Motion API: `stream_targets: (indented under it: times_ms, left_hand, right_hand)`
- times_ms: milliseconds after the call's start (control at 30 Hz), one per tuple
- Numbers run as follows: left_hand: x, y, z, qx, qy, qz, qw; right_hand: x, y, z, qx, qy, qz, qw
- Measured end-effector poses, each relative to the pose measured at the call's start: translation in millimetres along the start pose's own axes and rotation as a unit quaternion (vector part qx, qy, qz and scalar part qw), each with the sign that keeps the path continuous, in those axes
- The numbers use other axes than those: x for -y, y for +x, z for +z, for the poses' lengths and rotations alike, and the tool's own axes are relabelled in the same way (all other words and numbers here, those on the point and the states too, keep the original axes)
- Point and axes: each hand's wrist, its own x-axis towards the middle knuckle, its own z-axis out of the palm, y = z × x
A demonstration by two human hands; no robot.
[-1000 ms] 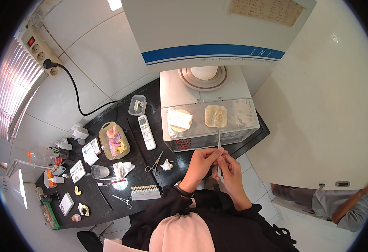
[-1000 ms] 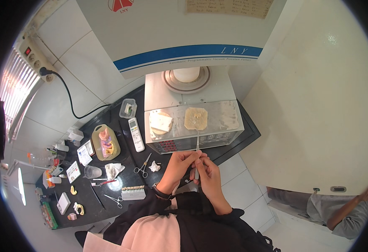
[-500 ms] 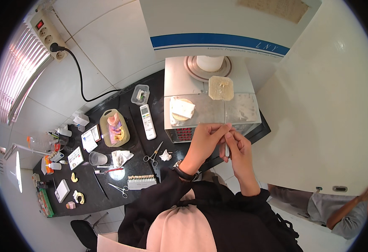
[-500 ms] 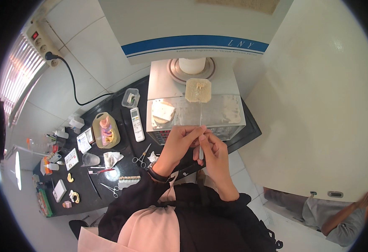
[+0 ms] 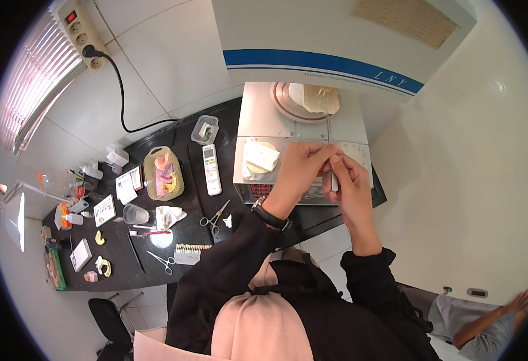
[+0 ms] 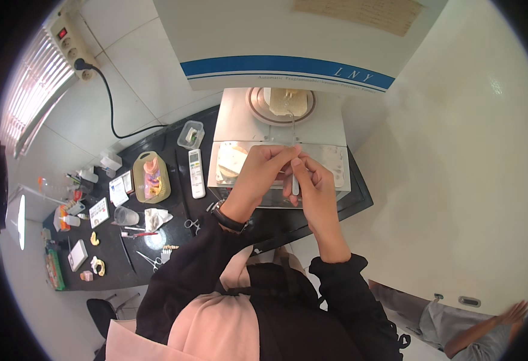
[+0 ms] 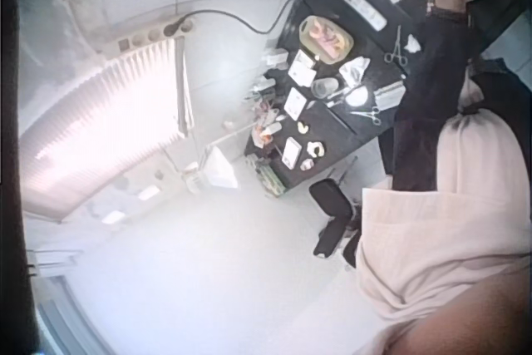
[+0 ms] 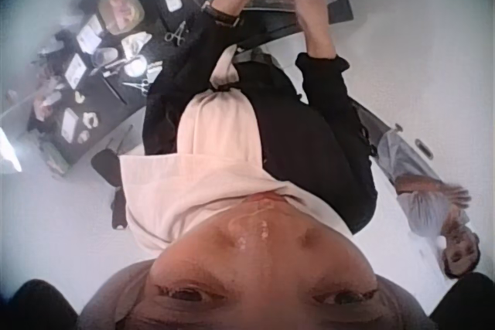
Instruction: The person compares a dental bridge to a tooth shade guide by hand, applies a substance to the bridge with an applicator, and then places the bridge into a dental furnace using long tweezers.
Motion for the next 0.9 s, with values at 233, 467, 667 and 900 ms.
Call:
stream_targets:
  times_ms: [233, 467, 667, 900]
  left_hand:
    - [1.4, 16.8, -1.5, -0.014, -0.006, 0.007, 1.000]
    - [11.7, 36.6, -5.1, -0.043, -0.009, 0.043, 0.998]
    - [14.7, 51.9, -4.2, -0.067, 0.019, 0.088, 0.994]
    - [12.0, 60.3, -4.5, -0.087, 0.006, 0.101, 0.991]
  right_hand:
    - [5.5, 17.5, -4.6, -0.009, -0.020, 0.010, 1.000]
    - [5.8, 35.3, -9.4, -0.007, -0.037, 0.009, 0.999]
    - [10.6, 45.9, -10.1, -0.003, -0.036, -0.001, 0.999]
    - [10.0, 59.4, -11.0, -0.006, -0.042, -0.007, 0.999]
